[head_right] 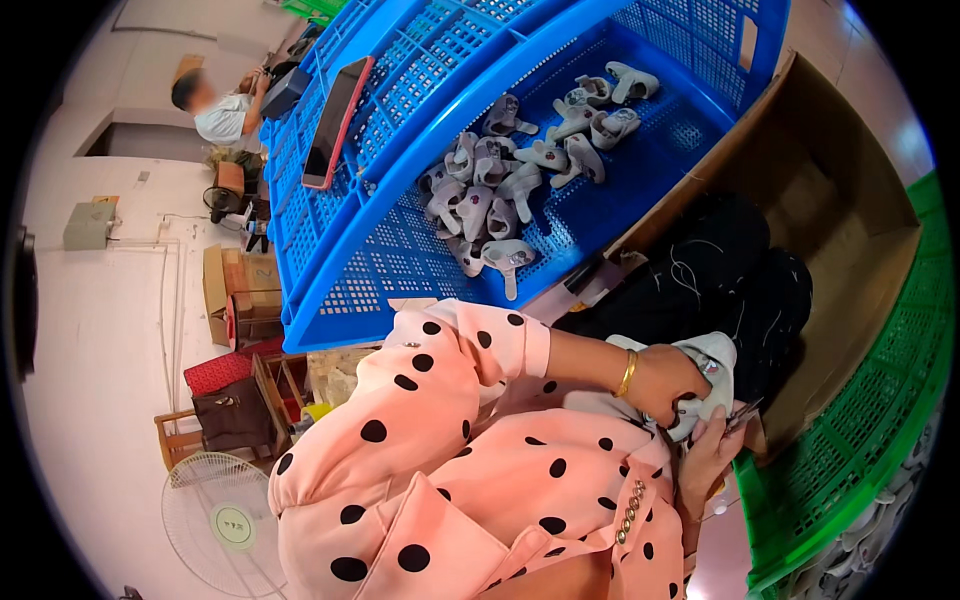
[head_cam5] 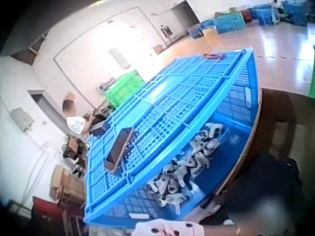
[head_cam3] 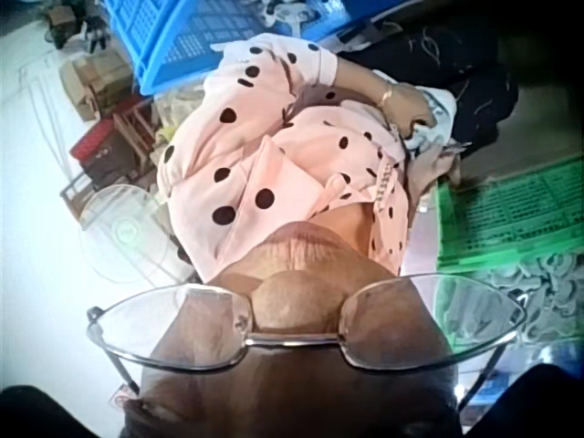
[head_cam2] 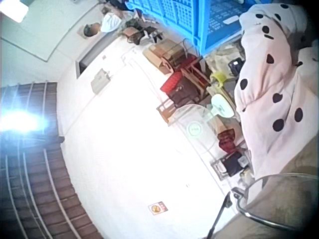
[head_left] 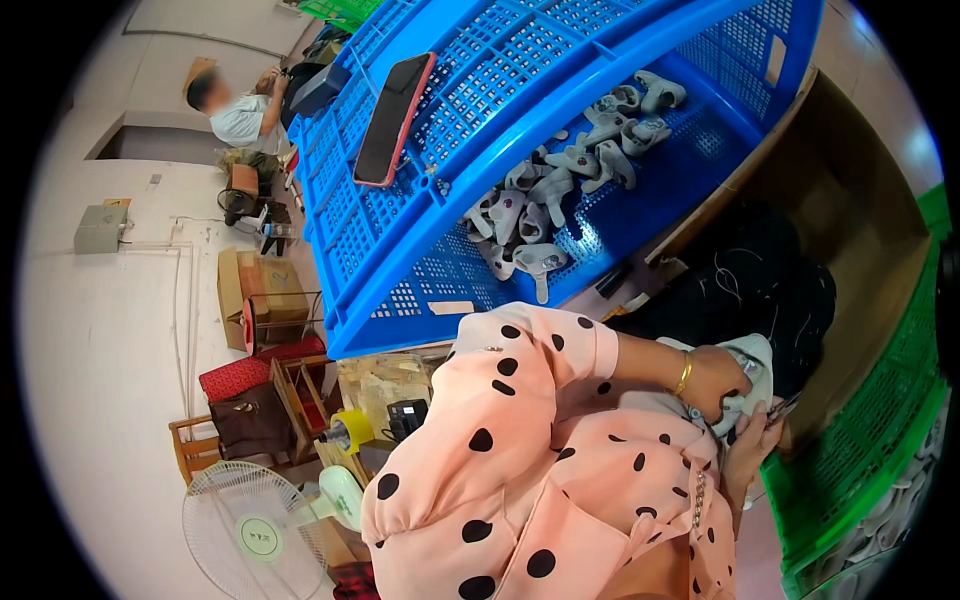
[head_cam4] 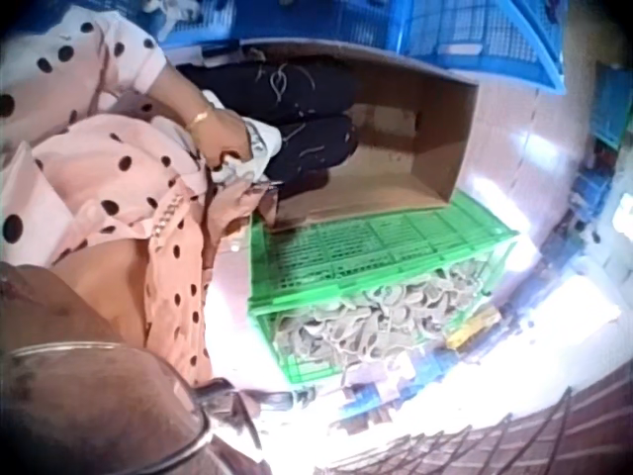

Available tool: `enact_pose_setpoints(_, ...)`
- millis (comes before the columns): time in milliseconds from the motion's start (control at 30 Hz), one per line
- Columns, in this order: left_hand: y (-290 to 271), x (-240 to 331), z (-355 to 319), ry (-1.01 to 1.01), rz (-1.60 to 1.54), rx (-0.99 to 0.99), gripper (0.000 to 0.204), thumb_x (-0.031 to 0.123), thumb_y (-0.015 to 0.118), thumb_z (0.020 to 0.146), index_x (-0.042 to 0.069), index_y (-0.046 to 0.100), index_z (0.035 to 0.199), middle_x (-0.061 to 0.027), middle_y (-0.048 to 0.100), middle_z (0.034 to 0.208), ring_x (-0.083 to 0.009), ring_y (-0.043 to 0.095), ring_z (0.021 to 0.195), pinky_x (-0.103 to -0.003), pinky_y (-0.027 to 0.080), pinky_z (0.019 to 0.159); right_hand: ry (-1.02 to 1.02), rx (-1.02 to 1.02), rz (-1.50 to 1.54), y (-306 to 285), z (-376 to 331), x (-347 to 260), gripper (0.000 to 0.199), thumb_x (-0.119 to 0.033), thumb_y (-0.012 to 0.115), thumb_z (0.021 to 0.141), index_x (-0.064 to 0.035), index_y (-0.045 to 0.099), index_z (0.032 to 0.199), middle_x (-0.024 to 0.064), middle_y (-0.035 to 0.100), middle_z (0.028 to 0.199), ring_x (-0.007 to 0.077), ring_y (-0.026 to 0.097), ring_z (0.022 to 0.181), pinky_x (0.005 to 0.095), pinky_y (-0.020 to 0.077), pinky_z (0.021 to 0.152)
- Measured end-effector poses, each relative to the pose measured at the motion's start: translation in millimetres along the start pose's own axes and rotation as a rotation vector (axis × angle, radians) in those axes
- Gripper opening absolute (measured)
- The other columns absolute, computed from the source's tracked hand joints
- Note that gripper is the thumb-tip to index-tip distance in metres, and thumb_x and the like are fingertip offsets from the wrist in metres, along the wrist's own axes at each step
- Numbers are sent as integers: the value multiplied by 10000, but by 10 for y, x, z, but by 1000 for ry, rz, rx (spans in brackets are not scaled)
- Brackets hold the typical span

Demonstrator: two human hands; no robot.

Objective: The person sits on the floor and uses scissors to trim loose threads and excess fabric from small, light-colored fabric items. They handle the items one at a time, turning them over to access different edges, and place the trimmed pieces into a nearby blue basket.

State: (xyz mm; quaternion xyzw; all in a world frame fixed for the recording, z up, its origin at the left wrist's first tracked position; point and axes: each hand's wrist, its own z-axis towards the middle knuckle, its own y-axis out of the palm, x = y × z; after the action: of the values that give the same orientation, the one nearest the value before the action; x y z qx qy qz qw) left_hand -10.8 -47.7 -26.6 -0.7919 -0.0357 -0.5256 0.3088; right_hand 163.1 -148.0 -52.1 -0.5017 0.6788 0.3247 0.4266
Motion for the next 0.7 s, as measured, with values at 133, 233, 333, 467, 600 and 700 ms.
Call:
enact_pose_setpoints(133,153,-202,202,72,98,45,365,241,741,559,137,655,898,-92,649,800,-319,637,811,-455,474,649,173,281,107,-15,37,-37,277,-162,532,969,-32,513,1213,40,563,1103,127,527,978,251,450,803)
enact_pose_setpoints(233,64,-105,220,128,359,172,333,226,749,679,135,613,969,-93,575,977,-300,612,903,-439,490,656,100,120,80,-25,155,-161,142,-158,560,955,-67,542,1062,-25,528,926,51,478,800,202,424,671)
enact_pose_setpoints(333,15,66,247,271,311,310,357,222,774,676,93,597,957,-69,592,1059,-284,614,916,-395,524,703,101,148,270,-38,104,-162,72,-146,572,950,-87,553,987,-77,504,808,4,439,672,167,405,574)
enact_pose_setpoints(467,-43,108,160,190,52,380,301,117,777,684,61,648,949,-91,639,913,-276,635,814,-338,522,696,-24,79,225,10,45,-274,69,-114,520,974,-54,526,940,-37,503,713,39,437,609,203,368,526)
enact_pose_setpoints(600,172,72,35,435,152,432,282,46,748,665,38,673,936,-89,649,882,-268,639,812,-331,524,696,-36,77,176,-101,20,-159,95,-115,507,986,-45,514,921,-24,497,686,48,428,592,212,360,518)
enact_pose_setpoints(700,258,38,-43,556,260,364,295,35,704,665,15,685,959,-86,653,945,-253,628,873,-318,534,721,38,107,242,-108,-44,-82,107,-132,511,994,-45,511,931,-26,494,680,48,437,602,200,364,535)
